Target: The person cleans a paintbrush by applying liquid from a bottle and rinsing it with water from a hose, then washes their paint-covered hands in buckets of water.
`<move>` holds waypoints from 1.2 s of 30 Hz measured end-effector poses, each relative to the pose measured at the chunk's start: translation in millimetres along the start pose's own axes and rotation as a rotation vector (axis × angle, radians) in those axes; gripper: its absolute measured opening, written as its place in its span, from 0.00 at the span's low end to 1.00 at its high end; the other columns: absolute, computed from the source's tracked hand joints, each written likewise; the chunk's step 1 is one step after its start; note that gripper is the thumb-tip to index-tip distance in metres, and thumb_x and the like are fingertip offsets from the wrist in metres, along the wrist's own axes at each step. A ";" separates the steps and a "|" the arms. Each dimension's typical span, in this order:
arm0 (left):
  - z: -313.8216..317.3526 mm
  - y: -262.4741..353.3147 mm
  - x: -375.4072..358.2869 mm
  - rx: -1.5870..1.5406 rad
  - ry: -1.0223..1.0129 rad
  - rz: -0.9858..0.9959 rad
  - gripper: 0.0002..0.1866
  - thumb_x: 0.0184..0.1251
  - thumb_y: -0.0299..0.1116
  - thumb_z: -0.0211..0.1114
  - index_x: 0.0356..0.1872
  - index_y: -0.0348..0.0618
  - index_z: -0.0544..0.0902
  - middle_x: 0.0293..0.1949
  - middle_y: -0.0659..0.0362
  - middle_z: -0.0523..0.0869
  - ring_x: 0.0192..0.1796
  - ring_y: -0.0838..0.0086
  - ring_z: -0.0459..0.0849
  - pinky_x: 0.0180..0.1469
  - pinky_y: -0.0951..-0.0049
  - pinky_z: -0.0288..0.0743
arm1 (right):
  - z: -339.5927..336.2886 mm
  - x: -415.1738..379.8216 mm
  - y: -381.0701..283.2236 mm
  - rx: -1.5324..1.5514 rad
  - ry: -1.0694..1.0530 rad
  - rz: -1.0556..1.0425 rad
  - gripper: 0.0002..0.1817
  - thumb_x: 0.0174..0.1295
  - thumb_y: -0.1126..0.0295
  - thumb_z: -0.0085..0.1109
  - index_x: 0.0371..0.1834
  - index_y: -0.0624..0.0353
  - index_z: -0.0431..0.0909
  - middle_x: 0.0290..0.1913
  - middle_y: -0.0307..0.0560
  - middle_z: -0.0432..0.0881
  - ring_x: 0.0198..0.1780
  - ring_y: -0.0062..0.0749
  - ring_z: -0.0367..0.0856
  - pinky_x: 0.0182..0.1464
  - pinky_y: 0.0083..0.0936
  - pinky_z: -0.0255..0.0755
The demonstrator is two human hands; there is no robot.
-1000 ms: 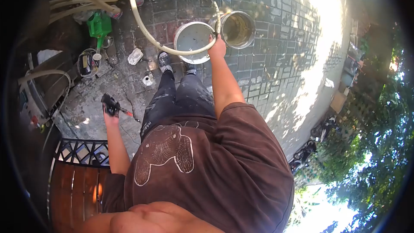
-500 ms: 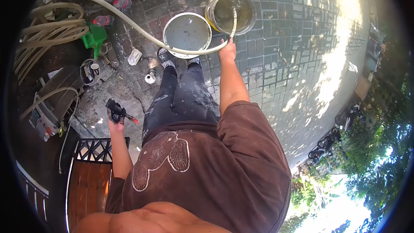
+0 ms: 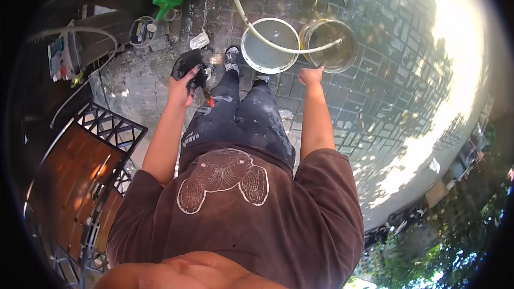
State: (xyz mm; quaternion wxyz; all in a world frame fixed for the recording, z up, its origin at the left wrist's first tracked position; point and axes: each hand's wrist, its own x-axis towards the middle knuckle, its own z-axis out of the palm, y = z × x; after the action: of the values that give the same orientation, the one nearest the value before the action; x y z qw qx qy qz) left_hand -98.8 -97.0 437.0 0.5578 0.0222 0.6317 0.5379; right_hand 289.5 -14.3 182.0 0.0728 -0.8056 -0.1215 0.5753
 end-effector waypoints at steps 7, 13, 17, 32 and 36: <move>-19.1 45.3 -71.1 -0.035 0.140 0.131 0.17 0.57 0.17 0.70 0.48 0.31 0.80 0.45 0.53 0.86 0.45 0.71 0.85 0.50 0.72 0.80 | 14.8 -189.0 -16.3 0.207 -0.753 0.063 0.52 0.60 0.38 0.57 0.77 0.27 0.29 0.79 0.49 0.38 0.74 0.61 0.53 0.59 0.75 0.58; -125.0 56.4 -173.6 -0.196 0.176 0.268 0.18 0.60 0.18 0.67 0.53 0.37 0.80 0.46 0.58 0.86 0.46 0.72 0.85 0.48 0.72 0.79 | 76.5 -382.1 -53.2 0.476 -1.735 0.200 0.66 0.25 0.14 0.54 0.76 0.20 0.46 0.79 0.49 0.39 0.76 0.65 0.44 0.63 0.78 0.48; -217.6 42.1 -231.2 -0.314 0.306 0.290 0.17 0.62 0.20 0.65 0.53 0.38 0.80 0.49 0.58 0.85 0.47 0.72 0.85 0.46 0.72 0.80 | 145.1 -481.1 -59.3 0.265 -1.884 0.303 0.70 0.18 0.16 0.60 0.75 0.24 0.52 0.78 0.57 0.41 0.77 0.65 0.38 0.64 0.78 0.45; -560.6 -35.2 -412.2 -0.876 0.562 0.319 0.19 0.68 0.30 0.62 0.59 0.43 0.75 0.46 0.55 0.84 0.47 0.63 0.85 0.41 0.61 0.83 | 448.5 -637.2 226.9 -0.091 -1.501 0.298 0.51 0.45 0.15 0.36 0.72 0.29 0.59 0.69 0.59 0.63 0.70 0.56 0.59 0.64 0.72 0.51; -609.3 -10.4 -416.2 -0.917 0.458 0.363 0.19 0.69 0.33 0.62 0.59 0.42 0.75 0.48 0.52 0.83 0.50 0.61 0.84 0.45 0.57 0.83 | 488.0 -665.7 285.0 -0.591 -1.544 -0.102 0.30 0.68 0.47 0.50 0.70 0.44 0.63 0.52 0.52 0.78 0.63 0.37 0.72 0.62 0.49 0.65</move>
State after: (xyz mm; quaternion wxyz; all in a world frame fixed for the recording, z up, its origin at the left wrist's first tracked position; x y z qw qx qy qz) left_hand -380.0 -761.8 590.6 0.2564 -0.2325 0.4234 0.8372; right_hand -344.9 -484.9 554.2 -0.2199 -0.1634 -0.3199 0.9070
